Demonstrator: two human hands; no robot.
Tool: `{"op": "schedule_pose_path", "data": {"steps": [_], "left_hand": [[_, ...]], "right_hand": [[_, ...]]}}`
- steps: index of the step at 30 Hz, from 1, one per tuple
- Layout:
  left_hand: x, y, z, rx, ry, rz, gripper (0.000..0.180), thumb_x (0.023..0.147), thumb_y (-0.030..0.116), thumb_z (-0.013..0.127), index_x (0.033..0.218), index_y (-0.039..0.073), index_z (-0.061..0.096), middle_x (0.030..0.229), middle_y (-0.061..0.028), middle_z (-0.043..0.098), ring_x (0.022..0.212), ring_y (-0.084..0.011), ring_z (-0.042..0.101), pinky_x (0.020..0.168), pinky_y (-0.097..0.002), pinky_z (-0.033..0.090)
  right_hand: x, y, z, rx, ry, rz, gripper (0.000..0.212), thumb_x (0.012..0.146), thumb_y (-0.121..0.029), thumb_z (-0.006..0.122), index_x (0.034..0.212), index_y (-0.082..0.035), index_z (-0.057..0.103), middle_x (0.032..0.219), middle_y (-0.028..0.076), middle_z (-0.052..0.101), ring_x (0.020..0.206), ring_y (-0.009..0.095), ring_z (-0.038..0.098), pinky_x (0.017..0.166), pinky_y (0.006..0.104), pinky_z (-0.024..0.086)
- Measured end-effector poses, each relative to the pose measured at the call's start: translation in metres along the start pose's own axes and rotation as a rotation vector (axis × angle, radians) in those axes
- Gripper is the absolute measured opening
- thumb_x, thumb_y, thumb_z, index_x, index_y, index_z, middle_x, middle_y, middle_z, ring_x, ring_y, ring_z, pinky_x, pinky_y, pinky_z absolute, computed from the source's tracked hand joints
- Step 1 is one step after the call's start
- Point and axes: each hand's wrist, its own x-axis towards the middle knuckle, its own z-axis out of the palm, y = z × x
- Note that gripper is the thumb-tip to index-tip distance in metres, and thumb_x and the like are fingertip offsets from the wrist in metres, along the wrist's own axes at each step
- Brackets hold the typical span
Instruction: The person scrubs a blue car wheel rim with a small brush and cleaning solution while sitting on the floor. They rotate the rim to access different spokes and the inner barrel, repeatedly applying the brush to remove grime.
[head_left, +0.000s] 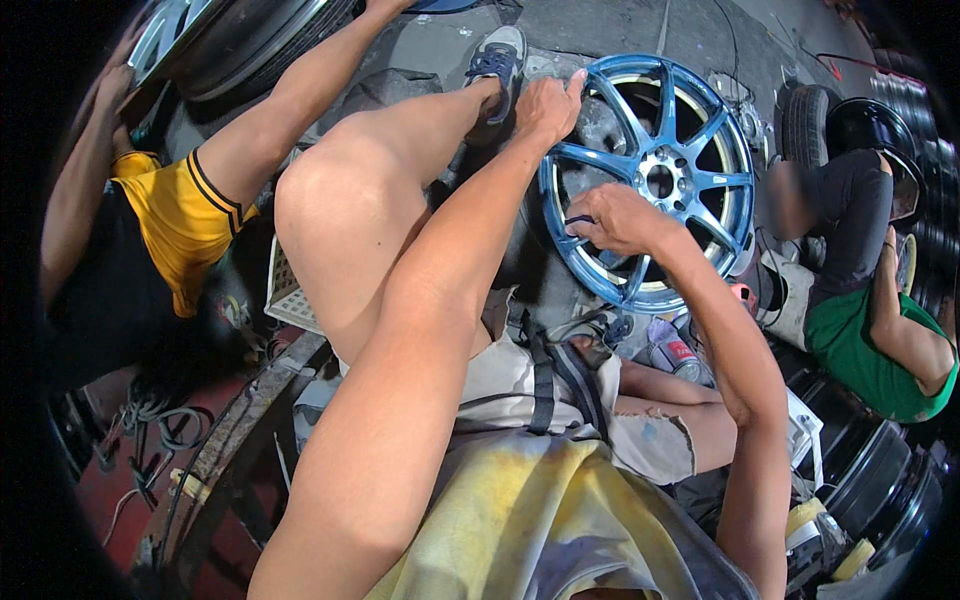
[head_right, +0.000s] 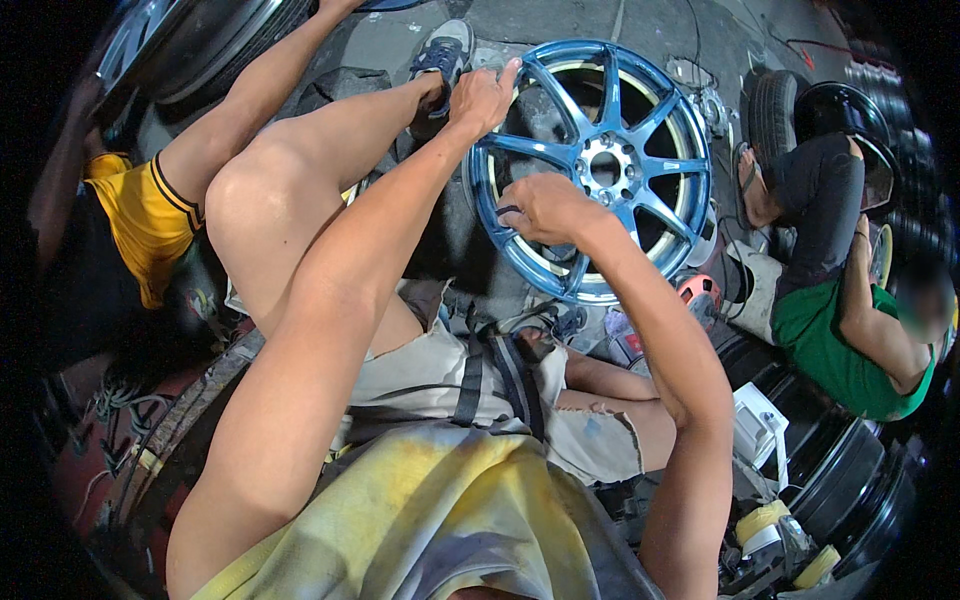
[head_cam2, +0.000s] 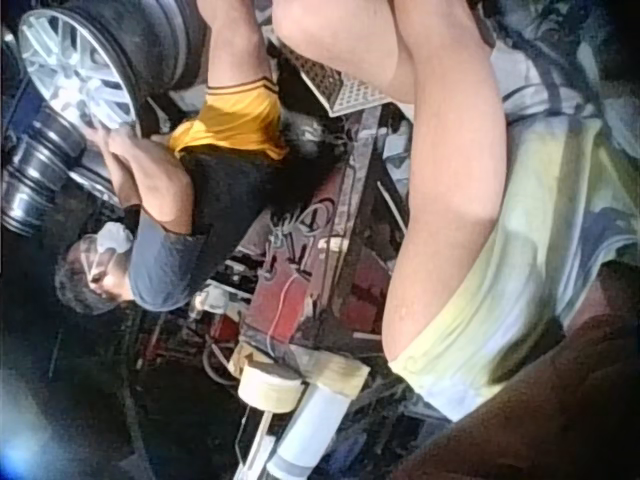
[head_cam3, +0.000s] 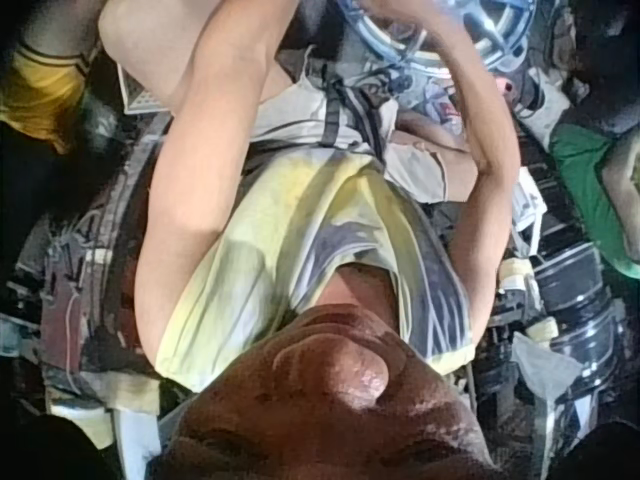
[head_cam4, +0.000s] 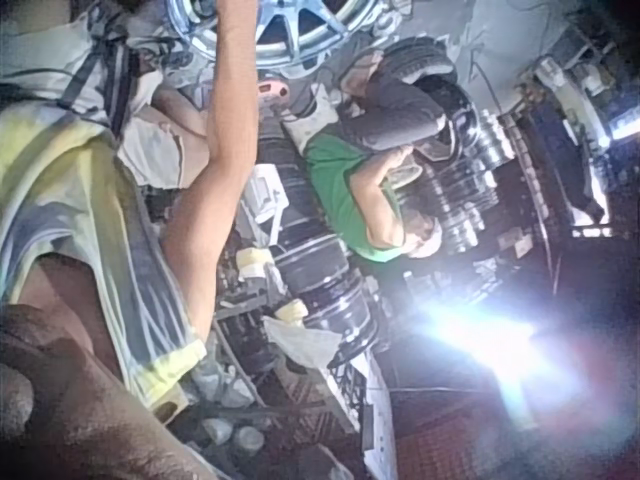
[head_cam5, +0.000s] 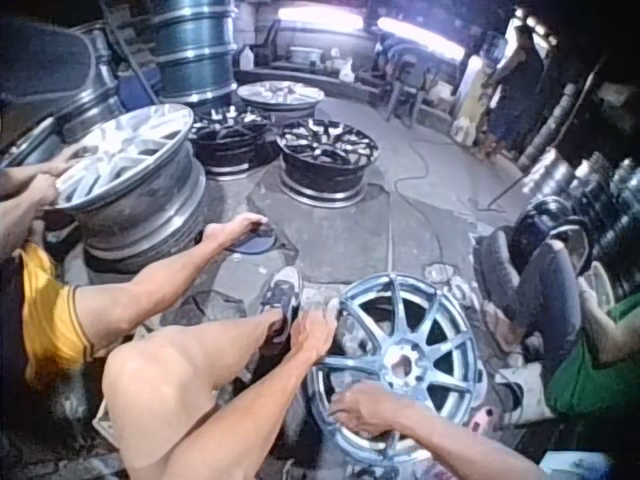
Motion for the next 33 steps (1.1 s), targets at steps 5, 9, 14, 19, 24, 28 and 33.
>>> {"op": "schedule_pose_path", "data": {"steps": [5, 9, 14, 19, 24, 28, 33], "left_hand": [[0.001, -0.001, 0.0, -0.005, 0.002, 0.008, 0.077, 0.107, 0.063, 0.044, 0.109, -0.005, 0.079, 0.117, -0.0321, 0.073, 0.114, -0.0488, 0.069, 0.101, -0.0549, 0.054], [0.0, 0.0, 0.0, -0.003, 0.01, 0.006, 0.077, 0.107, 0.062, 0.044, 0.108, -0.006, 0.079, 0.117, -0.0323, 0.073, 0.113, -0.0493, 0.069, 0.1, -0.0547, 0.054], [-0.001, 0.001, -0.001, -0.009, 0.017, -0.002, 0.077, 0.108, 0.063, 0.043, 0.107, -0.005, 0.08, 0.118, -0.0325, 0.073, 0.113, -0.0492, 0.07, 0.1, -0.055, 0.055], [-0.001, 0.002, -0.002, -0.028, 0.023, 0.017, 0.082, 0.106, 0.067, 0.042, 0.106, -0.006, 0.079, 0.115, -0.034, 0.073, 0.113, -0.0512, 0.068, 0.101, -0.0552, 0.053], [-0.003, 0.003, -0.004, -0.01, 0.012, 0.01, 0.077, 0.108, 0.063, 0.042, 0.108, -0.004, 0.08, 0.119, -0.0308, 0.073, 0.116, -0.0482, 0.069, 0.101, -0.0545, 0.054], [-0.004, 0.002, -0.003, -0.014, 0.005, 0.01, 0.077, 0.108, 0.063, 0.041, 0.107, -0.004, 0.08, 0.118, -0.0311, 0.073, 0.115, -0.0483, 0.069, 0.101, -0.0549, 0.054], [-0.001, -0.002, 0.002, -0.035, 0.021, 0.015, 0.084, 0.106, 0.068, 0.041, 0.106, -0.007, 0.079, 0.113, -0.0345, 0.073, 0.114, -0.0522, 0.068, 0.102, -0.0562, 0.052]], "right_hand": [[0.004, -0.004, 0.001, -0.015, 0.088, 0.082, 0.023, 0.095, -0.026, 0.07, 0.103, -0.006, 0.08, 0.097, 0.026, 0.074, 0.098, 0.046, 0.071, 0.087, 0.0559, 0.056], [0.0, -0.004, -0.003, 0.057, 0.002, 0.111, 0.025, 0.094, -0.025, 0.071, 0.095, -0.001, 0.076, 0.089, 0.026, 0.072, 0.092, 0.047, 0.07, 0.084, 0.0559, 0.055], [0.002, -0.011, 0.002, 0.069, 0.229, 0.298, 0.029, 0.094, -0.025, 0.072, 0.088, 0.004, 0.073, 0.083, 0.029, 0.071, 0.085, 0.047, 0.071, 0.08, 0.0533, 0.056], [0.011, -0.037, 0.025, 0.046, 0.149, 0.565, 0.03, 0.092, -0.026, 0.069, 0.092, 0.003, 0.078, 0.1, 0.031, 0.075, 0.098, 0.047, 0.075, 0.092, 0.0522, 0.06], [0.009, -0.033, 0.013, 0.068, 0.116, 0.467, 0.031, 0.091, -0.025, 0.07, 0.091, 0.005, 0.075, 0.094, 0.035, 0.072, 0.096, 0.05, 0.072, 0.089, 0.0567, 0.057], [0.012, -0.027, 0.012, 0.076, 0.192, 0.5, 0.031, 0.091, -0.026, 0.071, 0.092, 0.005, 0.075, 0.093, 0.033, 0.073, 0.095, 0.05, 0.072, 0.086, 0.0559, 0.058], [0.003, -0.021, 0.021, 0.156, 0.147, 0.366, 0.03, 0.092, -0.029, 0.074, 0.098, 0.001, 0.075, 0.087, 0.03, 0.071, 0.088, 0.048, 0.072, 0.077, 0.0533, 0.055]]}}
